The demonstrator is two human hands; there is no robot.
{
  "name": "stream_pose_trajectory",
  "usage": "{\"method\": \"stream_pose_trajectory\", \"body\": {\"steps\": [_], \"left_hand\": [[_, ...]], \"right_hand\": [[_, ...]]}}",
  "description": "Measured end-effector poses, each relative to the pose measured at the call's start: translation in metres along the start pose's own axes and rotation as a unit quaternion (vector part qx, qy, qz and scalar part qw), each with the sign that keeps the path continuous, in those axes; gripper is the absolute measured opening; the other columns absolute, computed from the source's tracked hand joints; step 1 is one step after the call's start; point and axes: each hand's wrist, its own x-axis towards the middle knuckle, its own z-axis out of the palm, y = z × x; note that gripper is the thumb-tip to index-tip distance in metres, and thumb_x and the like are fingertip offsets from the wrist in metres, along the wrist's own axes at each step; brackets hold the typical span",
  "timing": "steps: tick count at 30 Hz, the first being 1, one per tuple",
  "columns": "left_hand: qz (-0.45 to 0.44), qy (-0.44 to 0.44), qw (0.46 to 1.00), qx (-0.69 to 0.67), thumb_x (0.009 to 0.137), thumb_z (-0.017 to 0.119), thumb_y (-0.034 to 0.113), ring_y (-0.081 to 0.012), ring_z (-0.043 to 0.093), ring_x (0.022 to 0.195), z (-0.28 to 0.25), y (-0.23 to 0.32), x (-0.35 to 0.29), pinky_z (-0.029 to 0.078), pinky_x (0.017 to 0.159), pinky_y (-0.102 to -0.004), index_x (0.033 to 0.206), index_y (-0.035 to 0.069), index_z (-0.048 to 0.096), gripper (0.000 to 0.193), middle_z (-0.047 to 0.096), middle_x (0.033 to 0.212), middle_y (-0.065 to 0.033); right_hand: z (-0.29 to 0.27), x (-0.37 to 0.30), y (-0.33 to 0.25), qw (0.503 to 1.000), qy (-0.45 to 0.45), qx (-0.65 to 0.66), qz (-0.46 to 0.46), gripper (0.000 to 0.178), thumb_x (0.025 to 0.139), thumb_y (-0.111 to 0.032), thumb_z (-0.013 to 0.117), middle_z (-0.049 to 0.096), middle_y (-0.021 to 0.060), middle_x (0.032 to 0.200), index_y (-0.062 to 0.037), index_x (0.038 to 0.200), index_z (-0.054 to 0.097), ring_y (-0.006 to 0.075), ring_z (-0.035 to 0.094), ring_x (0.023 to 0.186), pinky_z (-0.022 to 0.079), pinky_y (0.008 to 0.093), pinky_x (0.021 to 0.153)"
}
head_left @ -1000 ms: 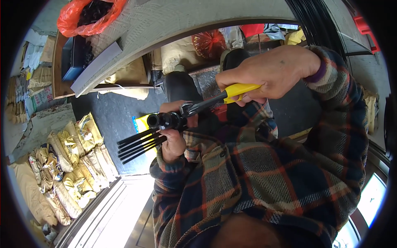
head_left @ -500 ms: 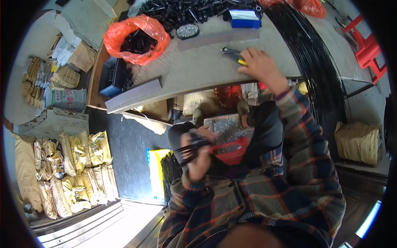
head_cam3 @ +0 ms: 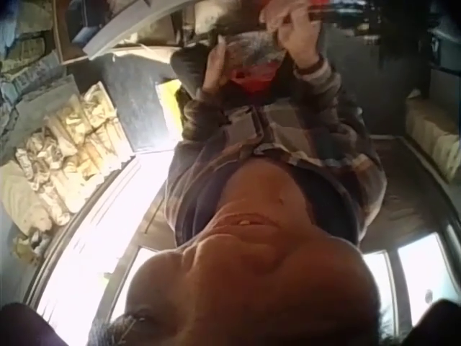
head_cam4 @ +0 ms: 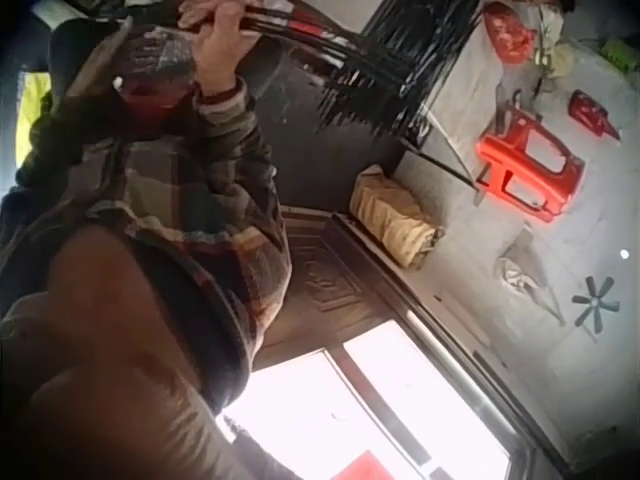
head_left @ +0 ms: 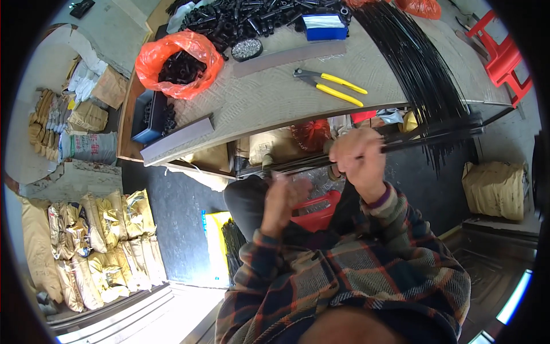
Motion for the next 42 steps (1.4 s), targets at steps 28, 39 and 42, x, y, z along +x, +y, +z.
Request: {"method": "stream_pose_trajectory", "body": {"steps": [28, 39, 42], "left_hand": [[0.521, 0.021, 0.784, 0.336, 0.072, 0.065, -0.008, -0.0128, 0.052, 0.084, 0.111, 0.061, -0.065, 0.042, 0.078, -0.0246, 0.107, -0.002, 0.047, 0.04, 0.056, 0.094, -0.0081], [0.278, -0.229, 0.908, 0.212, 0.066, 0.076, 0.006, -0.01, 0.05, 0.064, 0.078, 0.105, -0.082, 0.038, 0.059, -0.0232, 0.081, -0.001, 0.065, 0.02, 0.054, 0.07, -0.0027], [0.292, -0.214, 0.914, 0.184, 0.067, 0.075, 0.005, -0.0101, 0.048, 0.064, 0.059, 0.112, -0.084, 0.035, 0.059, -0.0231, 0.081, -0.001, 0.064, 0.019, 0.054, 0.069, -0.003]], "right_hand": [[0.064, 0.002, 0.016, 0.971, -0.045, -0.23, 0.048, 0.019, 0.08, -0.011, 0.061, 0.05, 0.0078, 0.077, 0.0013, 0.09, 0.051, 0.0158, 0.047, 0.069, 0.038, 0.0267, 0.062], [0.072, 0.069, -0.008, 0.882, -0.379, -0.11, 0.257, 0.02, 0.072, -0.017, 0.074, 0.064, 0.0071, 0.069, -0.0029, 0.073, 0.059, 0.0199, 0.062, 0.062, 0.044, 0.0263, 0.053], [0.072, 0.105, 0.026, 0.796, -0.507, -0.045, 0.328, 0.018, 0.075, -0.016, 0.071, 0.066, 0.006, 0.078, -0.0024, 0.084, 0.063, 0.0143, 0.063, 0.067, 0.047, 0.024, 0.058]]}}
